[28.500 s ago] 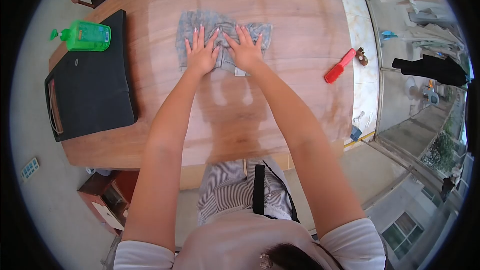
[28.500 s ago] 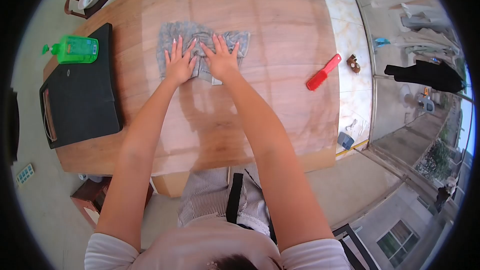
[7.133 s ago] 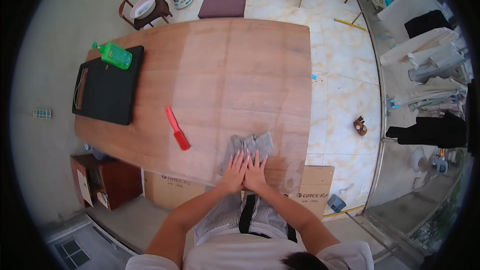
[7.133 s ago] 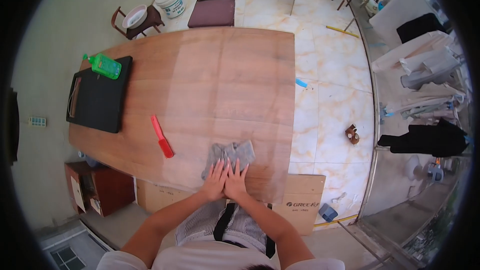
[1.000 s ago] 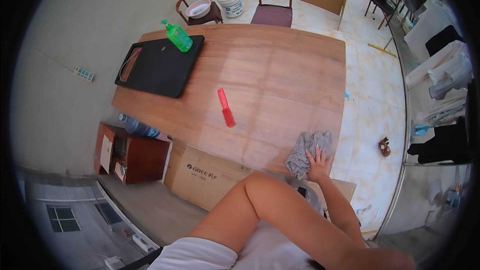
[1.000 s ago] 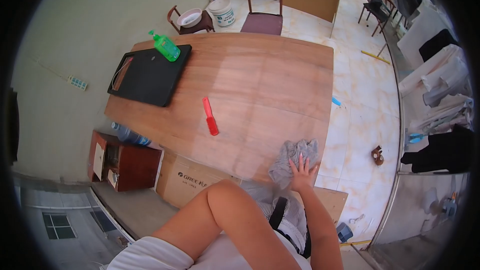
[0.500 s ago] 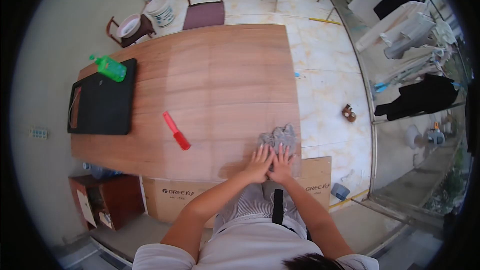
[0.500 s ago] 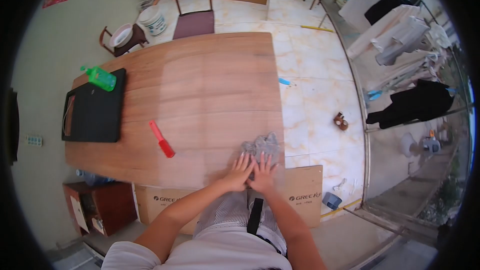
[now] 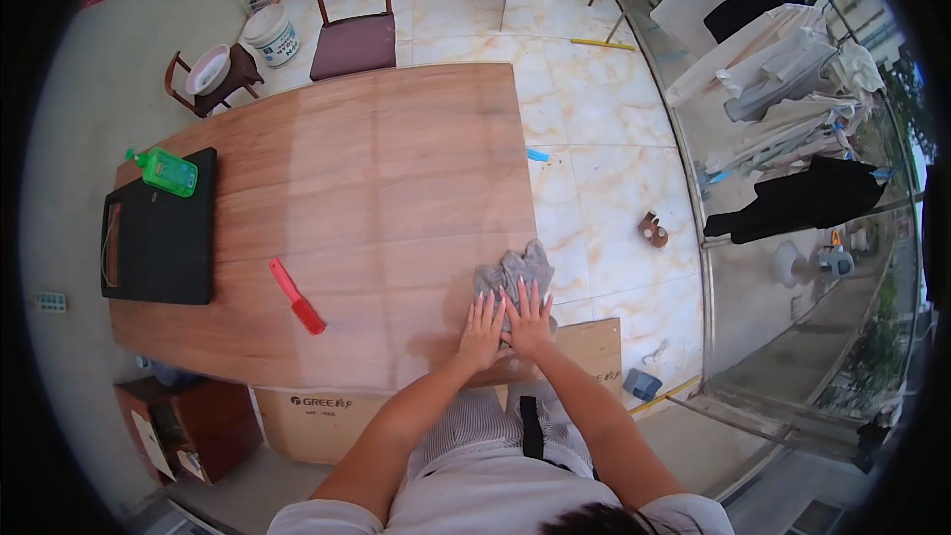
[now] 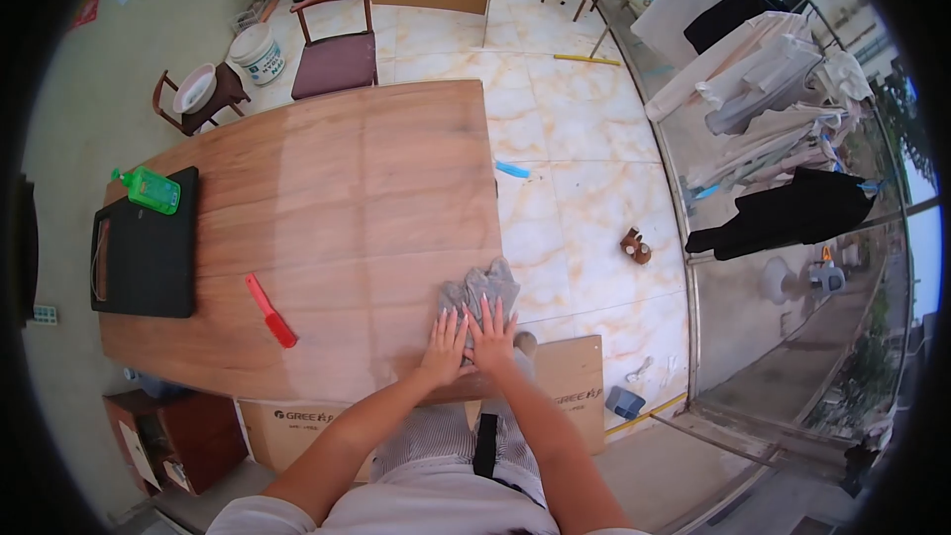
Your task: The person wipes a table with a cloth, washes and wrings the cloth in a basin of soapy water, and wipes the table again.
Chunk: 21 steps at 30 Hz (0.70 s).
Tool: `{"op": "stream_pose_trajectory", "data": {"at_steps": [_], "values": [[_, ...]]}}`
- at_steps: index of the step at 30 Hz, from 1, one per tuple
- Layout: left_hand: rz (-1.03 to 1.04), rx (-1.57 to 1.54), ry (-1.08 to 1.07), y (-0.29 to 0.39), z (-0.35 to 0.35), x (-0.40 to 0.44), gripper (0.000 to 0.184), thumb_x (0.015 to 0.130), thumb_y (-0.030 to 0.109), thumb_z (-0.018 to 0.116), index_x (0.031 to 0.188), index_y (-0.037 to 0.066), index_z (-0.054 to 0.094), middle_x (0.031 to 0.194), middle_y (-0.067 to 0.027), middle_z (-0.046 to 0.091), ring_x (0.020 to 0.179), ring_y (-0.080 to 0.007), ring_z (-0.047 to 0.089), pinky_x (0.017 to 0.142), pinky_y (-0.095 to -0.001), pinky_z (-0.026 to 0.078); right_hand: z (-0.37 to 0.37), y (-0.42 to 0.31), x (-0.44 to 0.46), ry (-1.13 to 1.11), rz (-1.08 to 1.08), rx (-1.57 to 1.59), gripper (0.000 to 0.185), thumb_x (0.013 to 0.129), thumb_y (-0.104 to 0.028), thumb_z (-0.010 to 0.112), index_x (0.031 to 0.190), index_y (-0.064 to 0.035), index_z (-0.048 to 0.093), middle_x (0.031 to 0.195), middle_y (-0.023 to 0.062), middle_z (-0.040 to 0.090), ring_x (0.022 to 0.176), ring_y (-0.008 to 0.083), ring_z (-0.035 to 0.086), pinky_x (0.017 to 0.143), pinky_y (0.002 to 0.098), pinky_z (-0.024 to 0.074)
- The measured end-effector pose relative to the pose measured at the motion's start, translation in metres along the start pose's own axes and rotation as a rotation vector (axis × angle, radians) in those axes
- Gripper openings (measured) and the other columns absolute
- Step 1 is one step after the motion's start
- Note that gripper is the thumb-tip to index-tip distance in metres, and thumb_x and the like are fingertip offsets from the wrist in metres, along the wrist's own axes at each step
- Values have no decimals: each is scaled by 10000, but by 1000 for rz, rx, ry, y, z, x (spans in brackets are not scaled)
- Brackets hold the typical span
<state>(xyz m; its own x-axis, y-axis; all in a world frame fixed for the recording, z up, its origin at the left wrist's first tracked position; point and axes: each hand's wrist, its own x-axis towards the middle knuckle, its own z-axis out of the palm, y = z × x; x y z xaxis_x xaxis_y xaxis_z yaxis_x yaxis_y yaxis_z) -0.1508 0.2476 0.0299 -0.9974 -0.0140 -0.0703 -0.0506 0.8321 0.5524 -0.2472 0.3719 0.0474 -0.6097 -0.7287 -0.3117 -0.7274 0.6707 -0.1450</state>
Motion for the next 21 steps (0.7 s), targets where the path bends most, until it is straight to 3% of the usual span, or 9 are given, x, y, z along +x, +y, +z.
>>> {"op": "stream_pose_trajectory", "data": {"at_steps": [6, 9, 12, 17, 20, 21], "values": [[-119, 52, 151, -10, 12, 96, 1126, 704, 558, 718, 1497, 5, 142, 1544, -275, 83, 1428, -464, 76, 1112, -630, 83, -32, 69, 91, -86, -100, -20, 997, 748, -566, 652, 1530, -227, 135, 1579, 205, -23, 1422, 498, -31, 1035, 750, 59], [-306, 123, 103, -9, 0, 144, 1147, 679, 538, 739, 1504, 22, 131, 1557, -244, 83, 1441, -426, 75, 1107, -644, 63, -43, 90, 142, -130, -140, -70, 1026, 756, -585, 641, 1535, -231, 75, 1575, 209, -88, 1412, 508, -94, 1042, 743, 29], [-366, 158, 126, -7, 3, 150, 1168, 660, 530, 745, 1509, 32, 116, 1561, -230, 87, 1448, -407, 74, 1102, -654, 50, -55, 92, 151, -194, -177, -52, 1017, 766, -569, 638, 1536, -230, 68, 1570, 222, -102, 1407, 514, -105, 1046, 738, 34], [-515, 160, 135, 26, 14, 150, 1155, 676, 496, 736, 1500, -3, 99, 1549, -255, 103, 1443, -413, 90, 1111, -633, 92, -45, 104, 142, -92, -300, -30, 929, 815, -490, 611, 1537, -219, 92, 1572, 233, -58, 1408, 520, -84, 1049, 730, -6], [-606, 111, 176, 54, 25, 150, 1132, 683, 470, 748, 1485, -35, 129, 1546, -263, 103, 1431, -428, 115, 1131, -588, 112, -40, 114, 141, -45, -382, -186, 893, 824, -451, 612, 1534, -228, 119, 1579, 219, -22, 1423, 493, -55, 1047, 730, -26], [-627, 98, 195, 58, 28, 151, 1127, 682, 461, 756, 1479, -46, 144, 1545, -264, 101, 1426, -436, 124, 1138, -569, 118, -50, 115, 141, -61, -395, -177, 769, 874, -410, 525, 1526, -235, 158, 1582, 203, 5, 1428, 480, -32, 1056, 720, -35]]}}
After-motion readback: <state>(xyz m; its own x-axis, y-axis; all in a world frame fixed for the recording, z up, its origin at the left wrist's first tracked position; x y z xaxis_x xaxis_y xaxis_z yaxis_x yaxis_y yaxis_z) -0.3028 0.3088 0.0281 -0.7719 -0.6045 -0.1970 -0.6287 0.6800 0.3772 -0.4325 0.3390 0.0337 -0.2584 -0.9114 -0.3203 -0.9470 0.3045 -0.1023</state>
